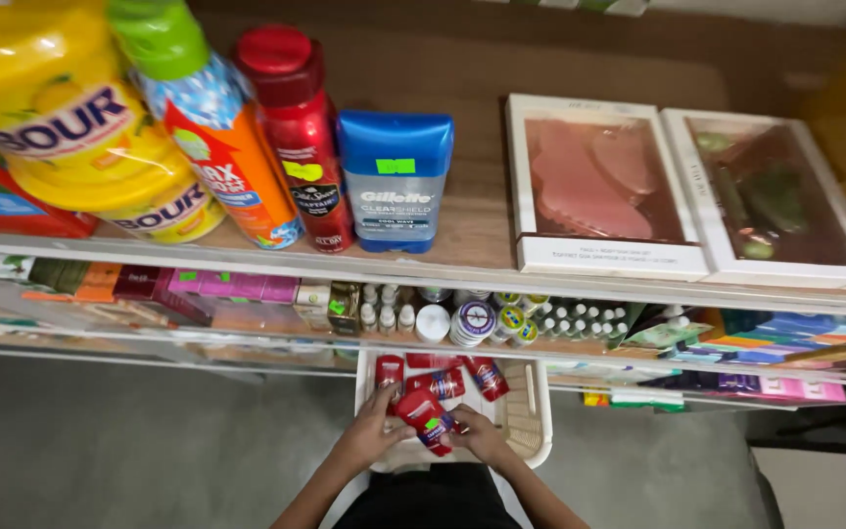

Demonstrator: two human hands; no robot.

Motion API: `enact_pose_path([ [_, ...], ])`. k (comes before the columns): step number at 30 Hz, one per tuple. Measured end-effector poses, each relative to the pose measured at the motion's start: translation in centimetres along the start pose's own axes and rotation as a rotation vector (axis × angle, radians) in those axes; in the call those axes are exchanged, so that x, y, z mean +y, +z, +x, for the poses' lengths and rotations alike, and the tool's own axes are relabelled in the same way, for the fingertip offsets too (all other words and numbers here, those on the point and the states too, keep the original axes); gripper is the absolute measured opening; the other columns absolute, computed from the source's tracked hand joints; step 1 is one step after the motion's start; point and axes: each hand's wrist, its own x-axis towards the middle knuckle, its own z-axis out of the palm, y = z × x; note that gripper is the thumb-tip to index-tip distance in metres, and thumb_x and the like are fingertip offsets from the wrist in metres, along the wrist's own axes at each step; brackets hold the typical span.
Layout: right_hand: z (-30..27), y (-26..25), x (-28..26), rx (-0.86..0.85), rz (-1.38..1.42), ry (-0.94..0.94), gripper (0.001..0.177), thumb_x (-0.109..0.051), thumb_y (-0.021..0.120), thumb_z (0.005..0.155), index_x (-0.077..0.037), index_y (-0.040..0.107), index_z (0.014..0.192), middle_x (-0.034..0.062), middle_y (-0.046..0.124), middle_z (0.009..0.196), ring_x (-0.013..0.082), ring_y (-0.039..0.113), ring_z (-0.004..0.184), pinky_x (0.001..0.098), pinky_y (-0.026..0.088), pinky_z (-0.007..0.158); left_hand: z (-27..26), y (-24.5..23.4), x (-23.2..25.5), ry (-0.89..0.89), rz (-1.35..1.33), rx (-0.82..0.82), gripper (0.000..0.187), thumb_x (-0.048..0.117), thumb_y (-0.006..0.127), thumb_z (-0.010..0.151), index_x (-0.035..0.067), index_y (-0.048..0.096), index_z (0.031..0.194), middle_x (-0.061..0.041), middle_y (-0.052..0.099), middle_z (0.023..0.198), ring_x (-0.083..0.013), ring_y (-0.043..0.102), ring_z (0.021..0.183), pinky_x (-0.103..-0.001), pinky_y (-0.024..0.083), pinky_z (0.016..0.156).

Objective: The person takes small boxes from a white basket and places them on a shelf, arranging them in a row. They then pick up red and blue bottles from the basket and place them on the shelf next to other products.

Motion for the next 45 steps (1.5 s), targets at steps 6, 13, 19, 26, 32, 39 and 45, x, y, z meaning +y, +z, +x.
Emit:
enact_pose_path([
  [6, -5.3, -7.1, -15.7, 0.036, 0.417, -0.221, 0.047, -0.017, 0.086, 0.079, -0.007, 0.070, 0.122, 0.0023, 0.065, 0.129, 0.0181, 0.060, 0.123, 0.0357, 0.049, 0.105, -0.2, -6.2, 16.1, 0.129, -0.140, 0.059, 0.055, 0.030, 0.083, 0.082, 0.006, 0.062, 0.127, -0.013, 0.074, 0.112, -0.0307, 0.074, 0.094, -0.038, 0.059, 0.082],
  [13, -11.5, -16.4, -34.1, 0.556, 0.028, -0.627, 0.064, -0.010, 0.092, 0.068, -0.006, 0.062, 0.125, 0.0077, 0.068, 0.121, 0.0211, 0.066, 0.113, 0.0378, 0.052, 0.102, -1.0, -14.3, 32.1, 0.845, 0.071, 0.330, 0.040, 0.027, 0.076, 0.098, 0.009, 0.063, 0.131, -0.012, 0.071, 0.121, -0.0293, 0.072, 0.111, -0.040, 0.058, 0.096],
  [19, -9.5, -22.1, -43.9, 0.720, 0.028, -0.712, 0.059, 0.003, 0.089, 0.077, -0.002, 0.060, 0.129, 0.0089, 0.072, 0.119, 0.0203, 0.070, 0.110, 0.0352, 0.059, 0.098, 1.7, -19.8, 38.1, 0.902, 0.796, 0.869, 0.054, 0.029, 0.080, 0.096, 0.013, 0.061, 0.144, 0.000, 0.057, 0.147, -0.0232, 0.055, 0.124, -0.042, 0.045, 0.105],
  [26, -5.8, -22.9, -46.8, 0.603, 0.084, -0.769, 0.079, 0.003, 0.088, 0.079, -0.004, 0.040, 0.142, 0.0127, 0.069, 0.127, 0.0189, 0.070, 0.115, 0.0346, 0.062, 0.095, 5.3, -21.0, 38.1, 0.780, 0.995, 0.904, 0.068, 0.029, 0.081, 0.086, 0.006, 0.058, 0.146, -0.005, 0.057, 0.150, -0.0249, 0.053, 0.122, -0.042, 0.042, 0.101],
  [32, -4.8, -22.9, -46.4, 0.646, -0.075, -0.643, 0.092, -0.003, 0.091, 0.073, -0.010, 0.034, 0.146, 0.0142, 0.070, 0.125, 0.0198, 0.073, 0.107, 0.0335, 0.064, 0.087, 6.0, -20.7, 37.6, 0.750, 0.979, 0.892, 0.069, 0.026, 0.080, 0.085, 0.008, 0.056, 0.147, -0.003, 0.058, 0.146, -0.0228, 0.053, 0.121, -0.042, 0.040, 0.102],
  [39, -3.9, -23.8, -45.8, 0.590, -0.222, -0.681, 0.090, -0.005, 0.091, 0.076, -0.010, 0.036, 0.147, 0.0150, 0.071, 0.130, 0.0212, 0.072, 0.116, 0.0350, 0.060, 0.097, 6.3, -20.6, 37.1, 0.762, 0.980, 0.920, 0.063, 0.023, 0.077, 0.091, 0.010, 0.055, 0.148, -0.002, 0.058, 0.147, -0.0219, 0.052, 0.119, -0.041, 0.041, 0.101],
  [45, -6.1, -25.0, -46.2, 0.466, -0.142, -0.689, 0.099, -0.002, 0.086, 0.079, -0.013, 0.027, 0.158, 0.0165, 0.064, 0.137, 0.0226, 0.067, 0.123, 0.0356, 0.059, 0.097, 5.7, -20.6, 37.3, 0.778, 0.964, 0.925, 0.066, 0.026, 0.078, 0.091, 0.011, 0.054, 0.151, -0.002, 0.054, 0.152, -0.0222, 0.053, 0.117, -0.042, 0.041, 0.099],
])
